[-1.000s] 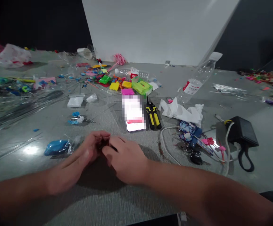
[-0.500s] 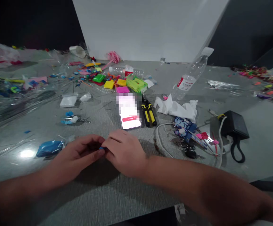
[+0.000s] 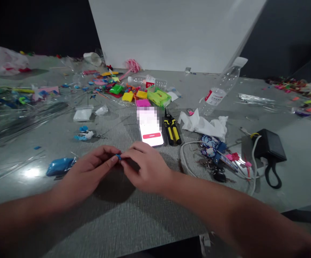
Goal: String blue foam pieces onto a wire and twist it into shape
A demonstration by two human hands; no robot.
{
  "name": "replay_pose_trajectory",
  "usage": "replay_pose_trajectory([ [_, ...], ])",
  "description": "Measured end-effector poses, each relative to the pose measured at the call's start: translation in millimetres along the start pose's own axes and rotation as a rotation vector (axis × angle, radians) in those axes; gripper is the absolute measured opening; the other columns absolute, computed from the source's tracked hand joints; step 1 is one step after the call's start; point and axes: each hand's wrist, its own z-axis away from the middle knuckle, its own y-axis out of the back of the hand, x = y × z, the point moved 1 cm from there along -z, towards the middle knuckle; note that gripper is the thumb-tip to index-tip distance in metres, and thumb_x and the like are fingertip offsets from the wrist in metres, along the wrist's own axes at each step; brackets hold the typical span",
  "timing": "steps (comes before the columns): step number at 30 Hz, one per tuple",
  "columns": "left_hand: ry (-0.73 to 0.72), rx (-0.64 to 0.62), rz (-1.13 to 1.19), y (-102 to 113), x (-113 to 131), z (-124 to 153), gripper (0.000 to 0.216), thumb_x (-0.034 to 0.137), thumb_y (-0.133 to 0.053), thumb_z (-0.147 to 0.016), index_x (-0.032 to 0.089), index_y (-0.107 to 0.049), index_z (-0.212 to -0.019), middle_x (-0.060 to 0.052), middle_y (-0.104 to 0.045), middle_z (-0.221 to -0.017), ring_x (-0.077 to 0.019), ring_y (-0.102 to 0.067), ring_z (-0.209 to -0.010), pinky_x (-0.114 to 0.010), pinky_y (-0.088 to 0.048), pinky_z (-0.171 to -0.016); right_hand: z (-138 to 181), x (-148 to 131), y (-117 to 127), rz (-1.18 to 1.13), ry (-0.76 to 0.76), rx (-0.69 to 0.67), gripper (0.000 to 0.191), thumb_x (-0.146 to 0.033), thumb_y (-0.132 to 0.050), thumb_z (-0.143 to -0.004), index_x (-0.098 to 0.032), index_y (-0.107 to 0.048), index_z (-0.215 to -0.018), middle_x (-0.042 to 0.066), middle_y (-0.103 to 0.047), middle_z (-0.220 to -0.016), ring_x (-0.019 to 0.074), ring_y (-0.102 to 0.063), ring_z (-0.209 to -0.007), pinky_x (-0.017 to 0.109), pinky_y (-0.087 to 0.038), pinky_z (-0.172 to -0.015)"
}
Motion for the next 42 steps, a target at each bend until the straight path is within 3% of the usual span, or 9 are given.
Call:
replay_pose_trajectory([
  [7,0.016,-0.068,0.037,-1.0,-0.6,-0.6,0.023,0.041,-0.066,-0.095,0.021,-0.065,-0.107,-0.002,-0.072,-0.096,-0.0173,-0.067,-0.092,-0.030,-0.051,-0.087,-1.1,2.5,1.5,-0.010,-0.038,-0.002,0.012,-0.019,-0.059,-0.092,-0.017,-0.069,-0.097,0.006,-0.066,-0.088,0.0168,-0.061,-0.080,0.031,-0.049,-0.071],
  [15,-0.025,-0.065,-0.026,0.7,1.4,0.7,0.019,0.039,-0.072,-0.091,0.021,-0.068,-0.097,0.000,-0.072,-0.088,-0.0162,-0.066,-0.084,-0.028,-0.051,-0.078,0.1,-1.5,3.0,-0.039,-0.011,-0.013,0.011,-0.019,-0.060,-0.089,-0.019,-0.067,-0.097,0.006,-0.065,-0.089,0.0170,-0.060,-0.079,0.031,-0.049,-0.070],
  [20,-0.008,-0.094,0.110,1.4,0.1,-1.8,0.016,0.037,-0.072,-0.092,0.022,-0.070,-0.098,0.001,-0.071,-0.087,-0.0131,-0.065,-0.084,-0.025,-0.050,-0.080,-0.1,-0.4,2.5,-0.029,0.005,-0.024,0.008,-0.020,-0.059,-0.092,-0.019,-0.066,-0.097,0.006,-0.066,-0.089,0.0176,-0.060,-0.081,0.032,-0.049,-0.073],
  [25,-0.024,-0.093,0.058,1.9,3.1,0.7,0.015,0.035,-0.074,-0.090,0.020,-0.072,-0.089,0.001,-0.071,-0.084,-0.0121,-0.063,-0.081,-0.024,-0.050,-0.078,1.2,-3.7,6.6,-0.105,-0.011,-0.021,0.004,-0.018,-0.055,-0.094,-0.019,-0.059,-0.092,0.003,-0.060,-0.087,0.0147,-0.055,-0.078,0.030,-0.045,-0.069],
  [31,0.028,-0.048,0.172,2.6,-0.8,0.1,0.023,0.033,-0.080,-0.085,0.022,-0.068,-0.101,0.002,-0.070,-0.089,-0.0118,-0.066,-0.081,-0.024,-0.052,-0.078,2.5,-4.5,12.9,-0.130,-0.180,0.049,0.027,-0.027,-0.044,-0.103,-0.021,-0.045,-0.077,-0.004,-0.045,-0.066,0.0116,-0.041,-0.061,0.028,-0.034,-0.058],
  [35,0.056,0.013,0.296,4.4,-4.0,-5.0,0.025,0.036,-0.077,-0.088,0.022,-0.068,-0.107,0.000,-0.073,-0.097,-0.0147,-0.070,-0.088,-0.029,-0.055,-0.086,3.2,1.2,6.5,-0.145,-0.240,0.055,0.021,-0.030,-0.050,-0.103,-0.019,-0.058,-0.086,0.000,-0.060,-0.074,0.0120,-0.054,-0.067,0.027,-0.043,-0.062],
  [39,0.014,0.047,0.172,7.6,-0.3,-8.7,0.028,0.043,-0.074,-0.090,0.021,-0.070,-0.107,-0.002,-0.075,-0.098,-0.0166,-0.071,-0.088,-0.030,-0.056,-0.085,5.3,6.2,-1.4,-0.273,-0.350,0.099,0.013,-0.029,-0.061,-0.099,-0.020,-0.065,-0.108,0.003,-0.071,-0.093,0.0134,-0.067,-0.078,0.028,-0.054,-0.070],
  [42,-0.006,0.030,0.077,8.6,4.3,-8.2,0.027,0.044,-0.073,-0.090,0.021,-0.071,-0.103,-0.001,-0.075,-0.091,-0.0145,-0.069,-0.081,-0.026,-0.056,-0.078,4.8,4.8,-1.9,-0.266,-0.313,0.115,0.009,-0.026,-0.066,-0.096,-0.021,-0.067,-0.103,0.003,-0.072,-0.093,0.0137,-0.068,-0.081,0.027,-0.055,-0.069],
])
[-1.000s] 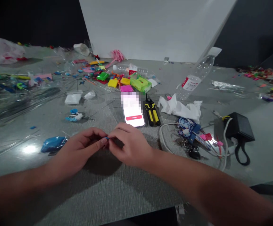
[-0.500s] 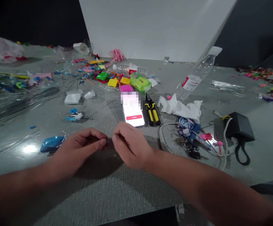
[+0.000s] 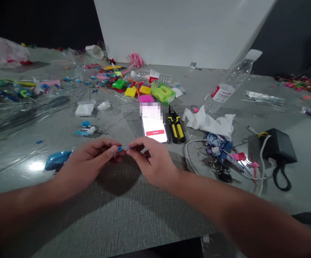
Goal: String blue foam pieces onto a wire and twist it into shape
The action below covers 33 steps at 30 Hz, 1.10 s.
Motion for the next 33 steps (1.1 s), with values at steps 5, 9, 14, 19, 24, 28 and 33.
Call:
replay_pose_trajectory([
  [5,-0.055,-0.040,-0.090,-1.1,5.1,4.3,0.018,0.039,-0.073,-0.091,0.021,-0.072,-0.096,0.002,-0.072,-0.079,-0.0111,-0.067,-0.075,-0.020,-0.054,-0.072,-2.1,-8.1,3.0,0.035,0.205,0.013,0.005,-0.020,-0.071,-0.092,-0.020,-0.070,-0.097,0.003,-0.070,-0.091,0.0130,-0.065,-0.081,0.025,-0.053,-0.066],
  [9,-0.077,-0.045,-0.104,-1.8,5.1,7.1,0.017,0.037,-0.075,-0.089,0.021,-0.073,-0.093,0.002,-0.074,-0.081,-0.0111,-0.068,-0.076,-0.019,-0.054,-0.071,-3.6,-8.0,3.5,0.046,0.239,0.015,0.007,-0.016,-0.074,-0.090,-0.019,-0.073,-0.096,0.004,-0.072,-0.091,0.0135,-0.067,-0.084,0.027,-0.054,-0.073],
  [14,-0.079,-0.052,-0.089,-2.8,2.7,7.7,0.014,0.035,-0.077,-0.087,0.022,-0.073,-0.090,0.002,-0.076,-0.083,-0.0108,-0.069,-0.077,-0.019,-0.054,-0.071,-4.4,-5.2,3.3,0.074,0.260,0.025,0.007,-0.020,-0.077,-0.088,-0.019,-0.073,-0.094,0.004,-0.071,-0.089,0.0132,-0.067,-0.082,0.027,-0.055,-0.072],
  [19,-0.098,-0.074,-0.072,-3.0,1.7,6.2,0.013,0.035,-0.077,-0.088,0.022,-0.073,-0.090,0.003,-0.074,-0.084,-0.0100,-0.068,-0.077,-0.018,-0.053,-0.071,-3.0,-6.9,3.2,0.105,0.288,0.003,0.006,-0.020,-0.074,-0.090,-0.018,-0.072,-0.095,0.005,-0.069,-0.092,0.0130,-0.066,-0.083,0.026,-0.055,-0.071],
  [24,-0.075,-0.071,-0.039,-3.1,1.9,5.3,0.017,0.035,-0.077,-0.088,0.020,-0.070,-0.088,0.001,-0.073,-0.083,-0.0106,-0.066,-0.076,-0.019,-0.052,-0.070,-0.6,-11.5,4.4,0.066,0.205,-0.019,0.002,-0.018,-0.070,-0.091,-0.018,-0.068,-0.093,0.003,-0.067,-0.090,0.0106,-0.063,-0.075,0.023,-0.052,-0.062],
  [28,-0.033,0.004,0.004,-2.7,-2.7,5.1,0.019,0.037,-0.076,-0.089,0.021,-0.069,-0.097,0.001,-0.072,-0.082,-0.0117,-0.067,-0.076,-0.021,-0.052,-0.072,0.7,-8.7,2.7,-0.050,0.008,0.067,0.003,-0.020,-0.070,-0.091,-0.019,-0.067,-0.093,0.002,-0.070,-0.089,0.0119,-0.066,-0.079,0.024,-0.055,-0.064],
  [33,-0.032,0.122,0.048,-1.4,-8.7,3.1,0.030,0.041,-0.069,-0.093,0.026,-0.072,-0.119,-0.001,-0.073,-0.094,-0.0134,-0.067,-0.080,-0.025,-0.054,-0.074,1.7,-2.0,-2.4,-0.132,-0.121,0.066,0.011,-0.025,-0.076,-0.088,-0.020,-0.072,-0.097,0.002,-0.075,-0.088,0.0114,-0.069,-0.072,0.024,-0.058,-0.063],
])
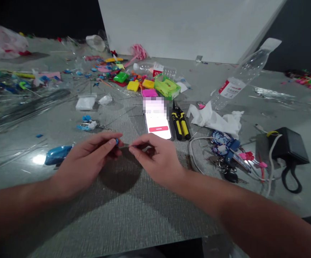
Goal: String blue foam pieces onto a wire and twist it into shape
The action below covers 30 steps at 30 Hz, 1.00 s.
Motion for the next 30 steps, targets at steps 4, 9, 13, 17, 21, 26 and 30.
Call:
replay_pose_trajectory([
  [4,0.023,0.056,0.000,1.9,1.4,-5.1,0.030,0.045,-0.071,-0.090,0.022,-0.076,-0.109,-0.002,-0.071,-0.087,-0.0137,-0.064,-0.076,-0.024,-0.052,-0.067,-0.6,-0.8,0.8,-0.020,-0.029,-0.055,0.013,-0.028,-0.078,-0.087,-0.021,-0.076,-0.098,0.000,-0.074,-0.078,0.0085,-0.064,-0.058,0.022,-0.055,-0.054],
  [9,-0.017,0.006,0.025,3.1,5.4,-4.2,0.022,0.041,-0.073,-0.090,0.019,-0.072,-0.089,0.000,-0.070,-0.081,-0.0114,-0.062,-0.071,-0.022,-0.049,-0.066,0.5,1.1,1.1,0.011,-0.045,-0.119,0.014,-0.029,-0.070,-0.092,-0.020,-0.077,-0.100,0.000,-0.074,-0.072,0.0099,-0.066,-0.057,0.021,-0.054,-0.052],
  [13,-0.044,-0.046,-0.030,2.9,7.7,0.8,0.023,0.040,-0.070,-0.093,0.019,-0.066,-0.083,0.002,-0.065,-0.073,-0.0107,-0.058,-0.067,-0.022,-0.045,-0.062,1.9,5.4,0.3,0.091,0.019,-0.122,0.016,-0.020,-0.067,-0.092,-0.022,-0.076,-0.106,0.003,-0.078,-0.086,0.0104,-0.068,-0.061,0.023,-0.057,-0.056],
  [17,-0.044,-0.048,-0.078,2.5,8.0,0.4,0.024,0.041,-0.069,-0.093,0.019,-0.064,-0.084,0.002,-0.063,-0.073,-0.0117,-0.057,-0.068,-0.023,-0.044,-0.062,2.1,2.6,-0.2,0.031,-0.039,-0.119,0.014,-0.029,-0.083,-0.081,-0.019,-0.076,-0.087,0.000,-0.075,-0.071,0.0114,-0.067,-0.058,0.022,-0.054,-0.052],
  [21,-0.058,-0.058,-0.111,2.8,6.2,-0.3,0.025,0.043,-0.067,-0.094,0.020,-0.064,-0.085,0.001,-0.064,-0.076,-0.0121,-0.057,-0.070,-0.023,-0.044,-0.064,1.3,-2.6,-0.3,0.005,-0.053,-0.177,0.013,-0.030,-0.070,-0.094,-0.018,-0.076,-0.092,-0.001,-0.073,-0.067,0.0100,-0.066,-0.054,0.022,-0.053,-0.053],
  [26,-0.050,-0.057,-0.146,2.6,7.7,-0.2,0.023,0.043,-0.070,-0.092,0.021,-0.066,-0.089,0.002,-0.065,-0.075,-0.0124,-0.060,-0.070,-0.023,-0.046,-0.064,0.1,-1.4,0.7,0.111,0.024,-0.094,0.010,-0.019,-0.078,-0.084,-0.021,-0.078,-0.094,0.002,-0.079,-0.088,0.0142,-0.072,-0.077,0.027,-0.057,-0.070],
  [30,-0.050,-0.095,-0.205,0.8,10.5,-1.4,0.021,0.039,-0.076,-0.088,0.019,-0.069,-0.092,0.001,-0.069,-0.077,-0.0131,-0.064,-0.072,-0.024,-0.050,-0.068,-0.9,2.5,-0.2,-0.007,-0.090,-0.120,0.010,-0.029,-0.078,-0.086,-0.019,-0.077,-0.088,0.000,-0.075,-0.072,0.0127,-0.067,-0.064,0.025,-0.054,-0.058],
])
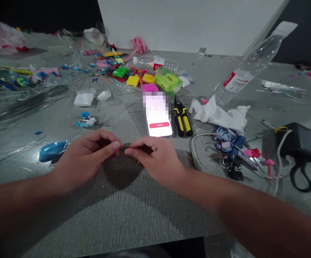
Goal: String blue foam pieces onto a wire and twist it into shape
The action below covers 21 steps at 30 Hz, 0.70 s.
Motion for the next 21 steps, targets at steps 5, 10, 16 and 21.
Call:
replay_pose_trajectory([
  [5,0.017,-0.008,0.033,-0.6,0.4,0.3,0.022,0.040,-0.078,-0.086,0.020,-0.071,-0.091,-0.001,-0.073,-0.077,-0.0141,-0.067,-0.071,-0.024,-0.052,-0.065,-4.4,-2.4,3.0,0.138,0.058,-0.029,0.012,-0.021,-0.076,-0.086,-0.020,-0.075,-0.098,0.002,-0.077,-0.088,0.0140,-0.070,-0.077,0.027,-0.054,-0.068],
  [10,-0.024,-0.026,-0.020,-2.1,1.4,3.1,0.017,0.037,-0.078,-0.085,0.023,-0.078,-0.094,-0.003,-0.079,-0.097,-0.0182,-0.073,-0.087,-0.028,-0.058,-0.080,-6.7,-1.7,4.0,0.488,0.298,-0.218,0.015,-0.028,-0.074,-0.091,-0.018,-0.073,-0.079,0.000,-0.068,-0.072,0.0134,-0.058,-0.068,0.027,-0.041,-0.062],
  [16,-0.008,-0.038,0.010,-4.0,0.4,4.1,0.018,0.036,-0.077,-0.086,0.023,-0.080,-0.098,-0.004,-0.081,-0.102,-0.0192,-0.074,-0.092,-0.029,-0.061,-0.082,-9.0,6.1,4.4,0.600,0.421,-0.349,0.013,-0.013,-0.072,-0.087,-0.022,-0.078,-0.093,0.004,-0.073,-0.095,0.0195,-0.060,-0.089,0.033,-0.047,-0.078],
  [21,-0.004,-0.037,0.034,-4.7,0.0,3.3,0.017,0.035,-0.079,-0.085,0.023,-0.080,-0.096,-0.003,-0.081,-0.099,-0.0182,-0.075,-0.089,-0.027,-0.061,-0.081,-11.1,4.0,5.9,0.573,0.461,-0.362,0.011,-0.018,-0.066,-0.094,-0.019,-0.078,-0.094,0.006,-0.073,-0.094,0.0197,-0.061,-0.088,0.034,-0.047,-0.076],
])
